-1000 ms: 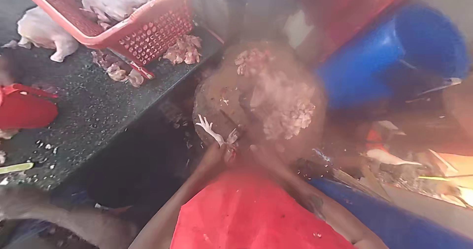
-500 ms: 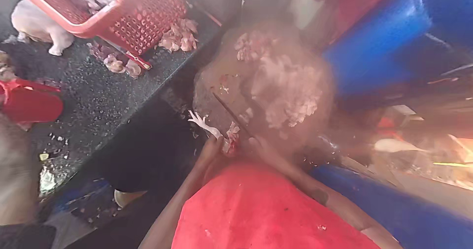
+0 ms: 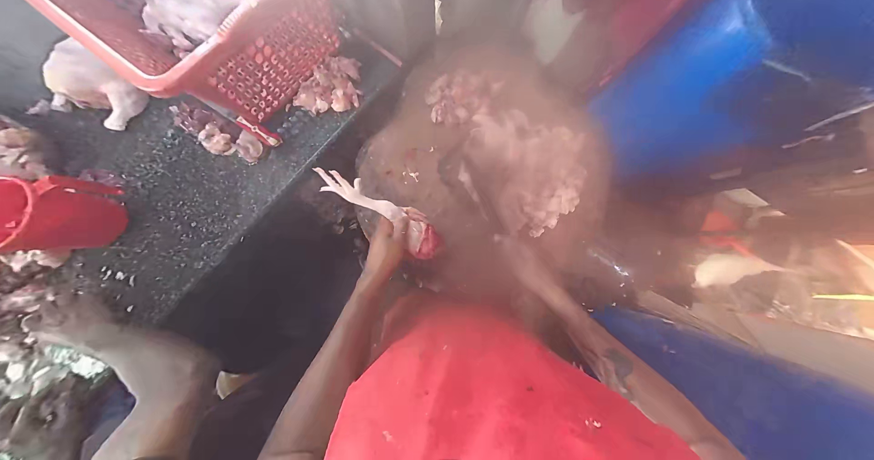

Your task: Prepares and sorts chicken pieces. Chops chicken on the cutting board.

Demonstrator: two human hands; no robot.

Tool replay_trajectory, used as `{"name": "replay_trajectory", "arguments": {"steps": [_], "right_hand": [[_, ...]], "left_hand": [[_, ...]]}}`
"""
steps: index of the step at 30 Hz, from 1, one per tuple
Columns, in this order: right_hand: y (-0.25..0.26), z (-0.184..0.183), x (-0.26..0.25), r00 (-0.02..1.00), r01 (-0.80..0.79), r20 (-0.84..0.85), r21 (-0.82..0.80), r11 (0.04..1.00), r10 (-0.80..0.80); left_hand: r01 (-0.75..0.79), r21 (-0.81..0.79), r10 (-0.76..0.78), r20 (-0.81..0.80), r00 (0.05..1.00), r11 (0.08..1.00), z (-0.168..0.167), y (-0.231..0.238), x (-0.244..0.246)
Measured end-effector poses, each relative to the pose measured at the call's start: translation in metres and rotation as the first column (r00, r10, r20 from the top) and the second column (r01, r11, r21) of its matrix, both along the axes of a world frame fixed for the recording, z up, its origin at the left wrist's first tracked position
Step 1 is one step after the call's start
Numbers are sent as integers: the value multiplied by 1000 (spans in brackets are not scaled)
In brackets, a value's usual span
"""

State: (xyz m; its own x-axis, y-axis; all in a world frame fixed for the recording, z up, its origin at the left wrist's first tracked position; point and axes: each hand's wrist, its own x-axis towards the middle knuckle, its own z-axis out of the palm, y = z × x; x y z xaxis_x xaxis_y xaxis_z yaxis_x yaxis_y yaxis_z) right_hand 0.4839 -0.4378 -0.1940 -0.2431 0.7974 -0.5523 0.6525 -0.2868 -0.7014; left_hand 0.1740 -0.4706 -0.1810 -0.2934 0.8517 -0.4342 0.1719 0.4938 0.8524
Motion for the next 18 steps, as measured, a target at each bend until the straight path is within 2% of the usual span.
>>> {"name": "replay_trajectory", "arguments": {"steps": [1,3,5,6,7,9,10,11,12,13,16,18], "right_hand": [[8,25,-4,998,9,-59,91,996,-3],[13,72,-18,959,54,-281,273,961,26],[6,112,-37,838,134,-539,360,923,89],[1,120,-46,776,163,-616,402,901,134],[-8,116,-53,753,181,-634,456,872,175],[-32,71,-51,852,84,-473,549,832,226],[-44,43,-42,929,-57,-290,498,865,228],[-50,21,-35,960,-225,-97,282,933,261],[-49,4,-33,952,-306,11,-2,952,306],[-50,-12,-34,948,-304,55,-144,942,314],[-55,-26,-35,941,-316,61,-196,928,333],[-51,-18,-32,929,-343,71,-202,918,363]], "left_hand": [[56,5,-56,11,998,998,-8,7,5],[143,-71,-140,33,990,987,-39,13,12],[136,-143,-134,20,991,980,-64,7,21],[108,-145,-106,21,994,984,-68,3,26],[67,-132,-63,37,997,989,-70,-1,31],[19,-126,-10,76,997,992,-72,-9,36],[16,-119,-8,69,998,993,-73,-12,36],[17,-111,-13,41,999,994,-73,-13,35],[0,-95,1,11,1000,996,-70,-16,33],[-36,-55,35,-20,999,998,-61,-19,29],[-207,156,208,10,978,966,-7,-25,7],[-209,290,176,137,975,934,29,-13,-8]]}}
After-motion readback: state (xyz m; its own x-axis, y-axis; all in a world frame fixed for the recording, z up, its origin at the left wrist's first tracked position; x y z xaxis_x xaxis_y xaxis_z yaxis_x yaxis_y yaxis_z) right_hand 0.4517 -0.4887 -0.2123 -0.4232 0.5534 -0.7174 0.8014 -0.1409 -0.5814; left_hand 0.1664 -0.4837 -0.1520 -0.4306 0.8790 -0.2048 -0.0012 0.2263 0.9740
